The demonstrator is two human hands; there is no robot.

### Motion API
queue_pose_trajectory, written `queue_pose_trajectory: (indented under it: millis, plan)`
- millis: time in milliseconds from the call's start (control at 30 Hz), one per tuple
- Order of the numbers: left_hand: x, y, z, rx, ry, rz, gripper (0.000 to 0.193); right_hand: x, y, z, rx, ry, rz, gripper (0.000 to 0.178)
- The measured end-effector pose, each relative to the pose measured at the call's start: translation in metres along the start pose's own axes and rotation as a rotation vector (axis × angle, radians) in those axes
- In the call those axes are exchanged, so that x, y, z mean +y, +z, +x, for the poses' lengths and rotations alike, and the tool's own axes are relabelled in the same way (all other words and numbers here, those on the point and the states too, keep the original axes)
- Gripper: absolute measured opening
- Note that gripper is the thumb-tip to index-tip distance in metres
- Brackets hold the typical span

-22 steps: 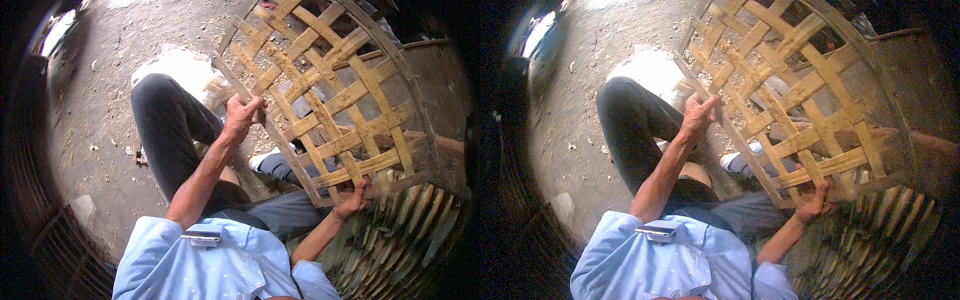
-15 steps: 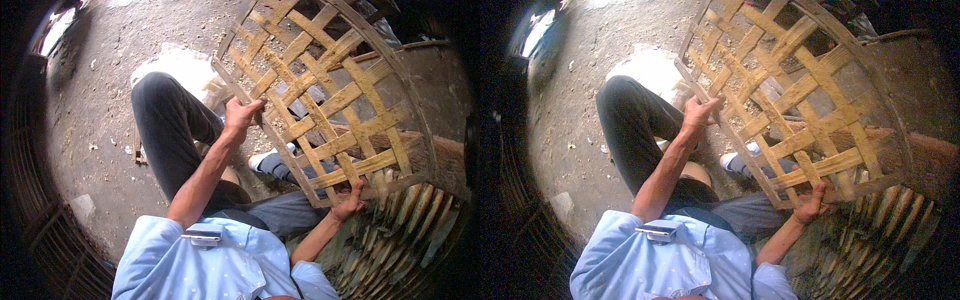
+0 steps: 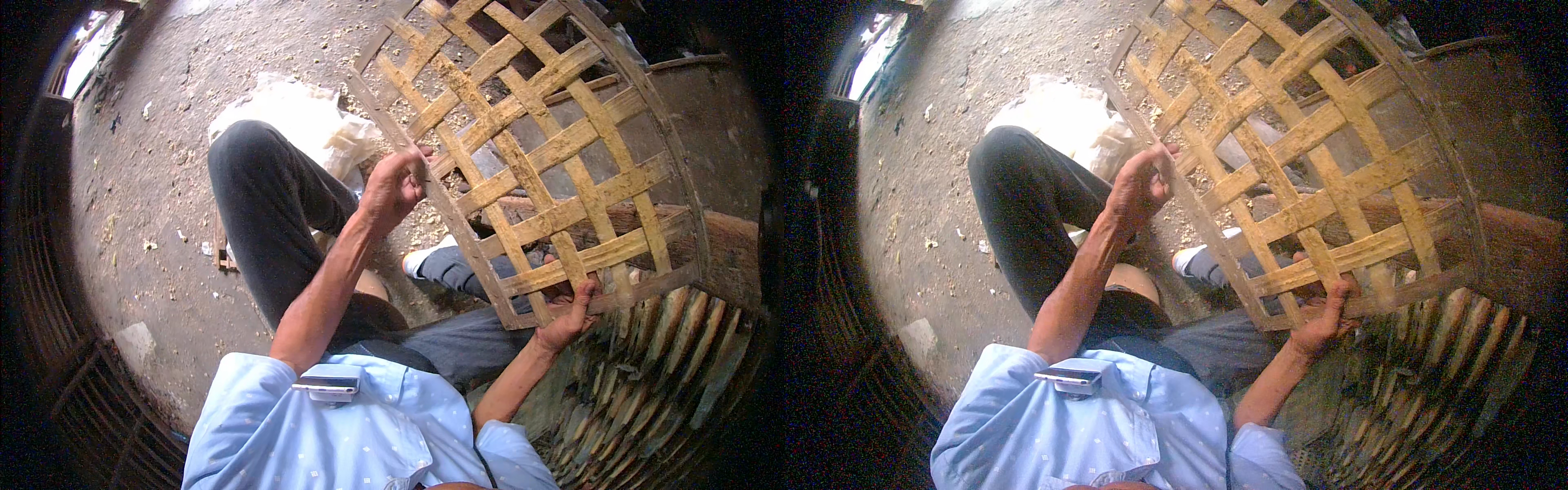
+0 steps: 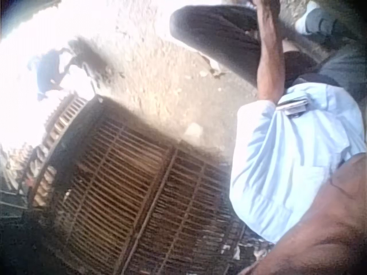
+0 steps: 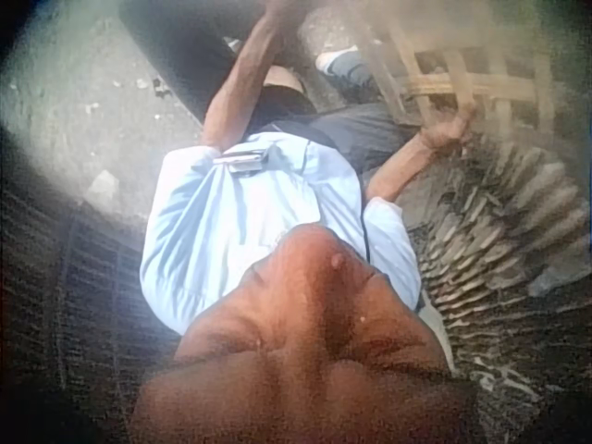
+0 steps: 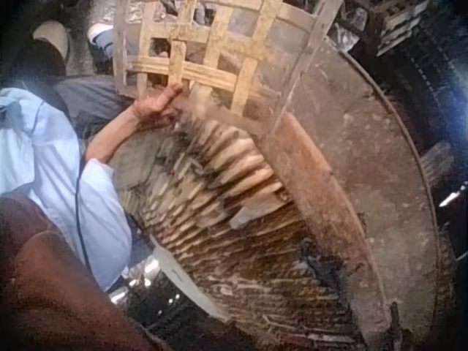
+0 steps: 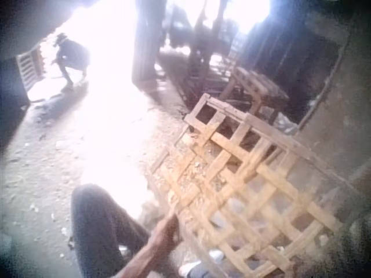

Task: The person sits on the floor and repairs a wooden lattice by hand, tapping and adjusting slats. They briefly handle a plastic sheet and then resume working on the lattice.

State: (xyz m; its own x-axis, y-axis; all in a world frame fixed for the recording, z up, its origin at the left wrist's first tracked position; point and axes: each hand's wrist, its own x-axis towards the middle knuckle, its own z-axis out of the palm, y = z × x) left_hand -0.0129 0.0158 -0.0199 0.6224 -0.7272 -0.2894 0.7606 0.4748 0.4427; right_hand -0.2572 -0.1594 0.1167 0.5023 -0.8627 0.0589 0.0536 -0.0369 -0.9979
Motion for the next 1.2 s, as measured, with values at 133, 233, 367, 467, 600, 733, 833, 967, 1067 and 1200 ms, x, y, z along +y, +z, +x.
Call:
queue_pose_trajectory:
  millis: [133,233,367,467,600,733,833,967,1067,1200]
  plan:
    - [-0.010,0.015,-0.002,0.036,0.015,0.113,0.027,-0.004,0.008,-0.001,0.054,-0.022,-0.024,0.049]
    - [-0.007,0.014,-0.001,0.114,-0.011,0.225,0.029,-0.009,0.017,-0.005,0.028,-0.054,-0.053,0.047]
    - [-0.003,0.013,-0.004,0.309,-0.037,0.275,0.029,-0.011,0.020,-0.008,0.008,-0.050,-0.117,0.046]
    - [-0.015,0.016,-0.003,0.200,0.088,-0.020,0.033,-0.020,0.030,-0.010,-0.031,-0.053,-0.112,0.043]
    - [-0.014,0.018,-0.007,0.217,0.110,0.022,0.037,-0.021,0.028,-0.010,-0.002,0.008,-0.138,0.044]
    - [-0.009,0.022,-0.005,0.228,0.006,-0.048,0.040,-0.015,0.024,-0.009,0.031,0.012,-0.088,0.051]
    - [-0.021,0.021,-0.004,0.168,0.142,0.058,0.054,-0.012,0.028,-0.010,0.023,0.004,-0.014,0.051]
    - [-0.002,0.018,-0.007,0.241,-0.109,0.196,0.043,-0.011,0.016,-0.009,0.009,0.036,-0.020,0.050]
    - [-0.009,0.032,-0.007,0.205,-0.013,-0.010,0.040,-0.014,0.019,-0.010,0.026,0.044,-0.061,0.049]
    - [-0.024,0.013,-0.005,0.024,0.035,0.122,0.044,-0.014,0.022,-0.009,0.055,0.046,-0.048,0.049]
